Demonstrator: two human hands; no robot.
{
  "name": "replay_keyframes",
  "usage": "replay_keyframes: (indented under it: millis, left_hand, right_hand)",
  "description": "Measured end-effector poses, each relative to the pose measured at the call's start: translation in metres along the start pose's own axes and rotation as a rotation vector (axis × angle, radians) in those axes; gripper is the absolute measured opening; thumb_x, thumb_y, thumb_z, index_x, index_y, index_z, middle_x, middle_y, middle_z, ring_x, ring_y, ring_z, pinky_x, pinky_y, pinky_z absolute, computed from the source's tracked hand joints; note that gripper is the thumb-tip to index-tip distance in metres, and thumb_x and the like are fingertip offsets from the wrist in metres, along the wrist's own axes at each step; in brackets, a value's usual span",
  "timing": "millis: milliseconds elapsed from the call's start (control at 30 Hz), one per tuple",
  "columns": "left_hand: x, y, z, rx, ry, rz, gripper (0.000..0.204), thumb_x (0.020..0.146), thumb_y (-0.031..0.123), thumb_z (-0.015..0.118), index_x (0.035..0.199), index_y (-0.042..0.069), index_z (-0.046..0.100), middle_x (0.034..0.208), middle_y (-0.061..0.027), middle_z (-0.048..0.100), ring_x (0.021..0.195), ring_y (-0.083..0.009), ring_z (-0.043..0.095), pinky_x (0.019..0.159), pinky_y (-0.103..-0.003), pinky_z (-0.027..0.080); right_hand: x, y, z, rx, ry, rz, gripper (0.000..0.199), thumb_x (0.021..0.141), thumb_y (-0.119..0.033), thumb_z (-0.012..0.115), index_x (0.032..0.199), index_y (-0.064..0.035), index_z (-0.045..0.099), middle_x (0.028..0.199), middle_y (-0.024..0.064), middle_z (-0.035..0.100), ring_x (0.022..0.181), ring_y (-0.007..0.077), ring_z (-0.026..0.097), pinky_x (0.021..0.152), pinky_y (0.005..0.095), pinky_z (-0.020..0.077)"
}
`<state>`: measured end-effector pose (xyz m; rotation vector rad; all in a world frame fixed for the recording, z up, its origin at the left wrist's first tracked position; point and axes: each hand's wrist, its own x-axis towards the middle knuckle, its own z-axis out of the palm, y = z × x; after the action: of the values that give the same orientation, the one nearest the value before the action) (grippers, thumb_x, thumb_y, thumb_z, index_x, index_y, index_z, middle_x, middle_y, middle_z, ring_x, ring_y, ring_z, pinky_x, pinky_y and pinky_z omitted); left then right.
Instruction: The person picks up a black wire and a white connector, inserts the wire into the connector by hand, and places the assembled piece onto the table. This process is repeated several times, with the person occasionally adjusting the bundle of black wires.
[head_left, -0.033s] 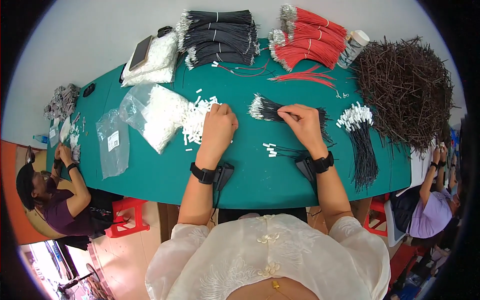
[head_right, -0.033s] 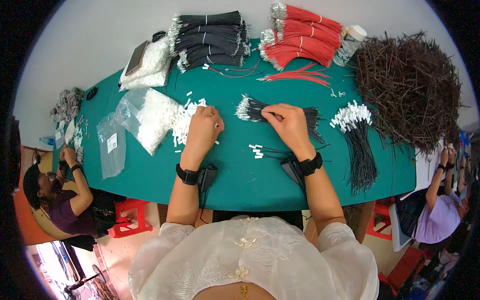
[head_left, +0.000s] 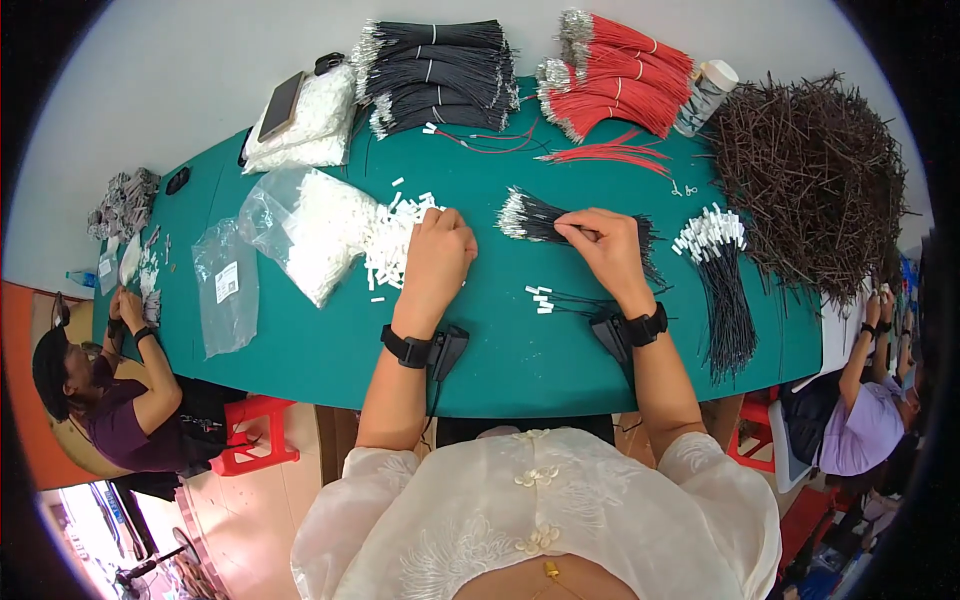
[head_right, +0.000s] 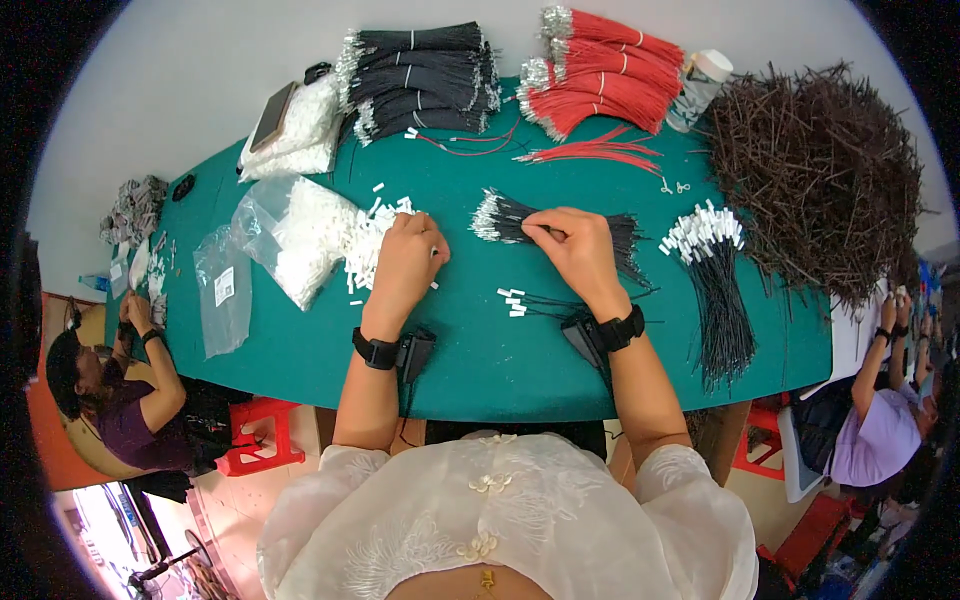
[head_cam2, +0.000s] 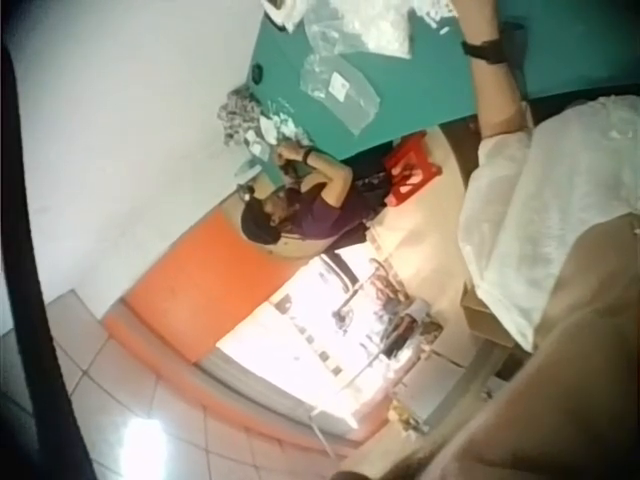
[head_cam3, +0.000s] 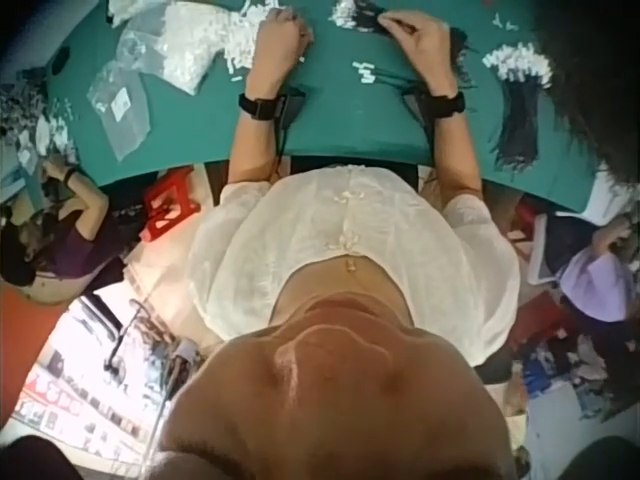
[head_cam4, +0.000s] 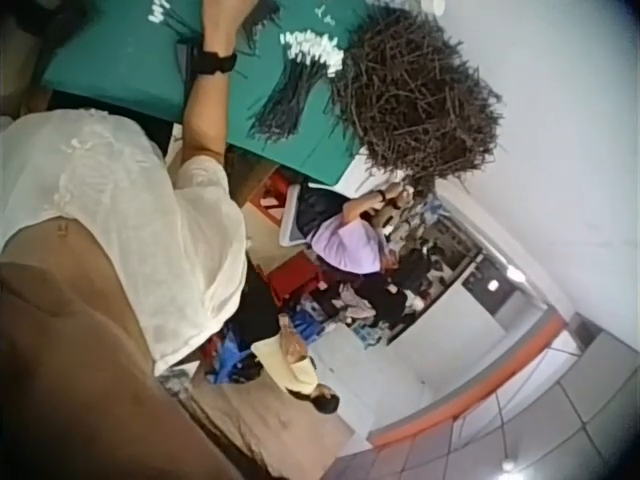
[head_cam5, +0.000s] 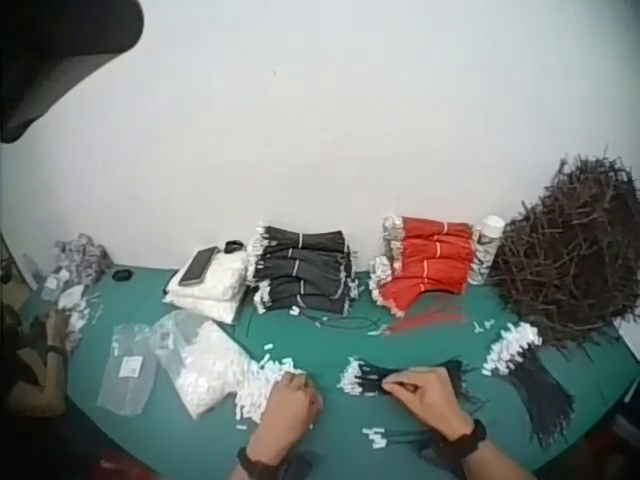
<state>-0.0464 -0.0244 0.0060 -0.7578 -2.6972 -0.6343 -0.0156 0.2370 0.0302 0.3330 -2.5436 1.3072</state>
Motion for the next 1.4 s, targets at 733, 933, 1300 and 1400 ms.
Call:
replay_keyframes:
  millis: [733, 933, 1300, 1400]
  left_hand:
    - [0.011, 0.029, -0.022, -1.044, -0.018, -0.397, 0.014, 0.085, 0.005, 0.074, 0.098, 0.001, 0.071, 0.091, -0.0072, 0.073, 0.086, -0.0200, 0.068, 0.075, -0.029, 0.052]
    - [0.009, 0.038, -0.024, -1.408, -0.049, -0.452, 0.022, 0.092, 0.006, 0.070, 0.111, -0.004, 0.068, 0.097, -0.0088, 0.073, 0.090, -0.0123, 0.068, 0.076, -0.025, 0.053]
    - [0.007, 0.041, -0.022, -1.451, -0.093, -0.455, 0.024, 0.093, 0.002, 0.065, 0.117, -0.004, 0.067, 0.098, -0.0132, 0.073, 0.088, -0.0156, 0.070, 0.078, -0.026, 0.055]
    - [0.007, 0.043, -0.023, -1.454, -0.095, -0.463, 0.025, 0.093, 0.002, 0.065, 0.117, -0.004, 0.066, 0.099, -0.0148, 0.073, 0.087, -0.0161, 0.070, 0.078, -0.027, 0.056]
  right_hand:
    - [-0.010, -0.033, 0.010, 0.378, 0.092, 0.077, 0.009, 0.084, 0.001, 0.076, 0.092, 0.0032, 0.074, 0.074, 0.0003, 0.065, 0.064, 0.0023, 0.052, 0.053, 0.0191, 0.0358]
    - [-0.011, -0.036, 0.006, 0.381, 0.063, 0.086, 0.009, 0.083, 0.002, 0.076, 0.092, 0.0039, 0.075, 0.080, 0.0014, 0.066, 0.065, 0.0020, 0.053, 0.054, 0.0181, 0.0349]
    - [-0.011, -0.045, 0.008, 0.287, 0.112, 0.030, 0.009, 0.082, 0.002, 0.076, 0.090, 0.0017, 0.074, 0.074, -0.0007, 0.062, 0.061, 0.0026, 0.046, 0.052, 0.0203, 0.0317]
    - [-0.011, -0.048, 0.011, 0.272, 0.125, 0.009, 0.009, 0.081, 0.002, 0.077, 0.090, 0.0009, 0.074, 0.072, -0.0008, 0.061, 0.060, 0.0031, 0.044, 0.052, 0.0212, 0.0309]
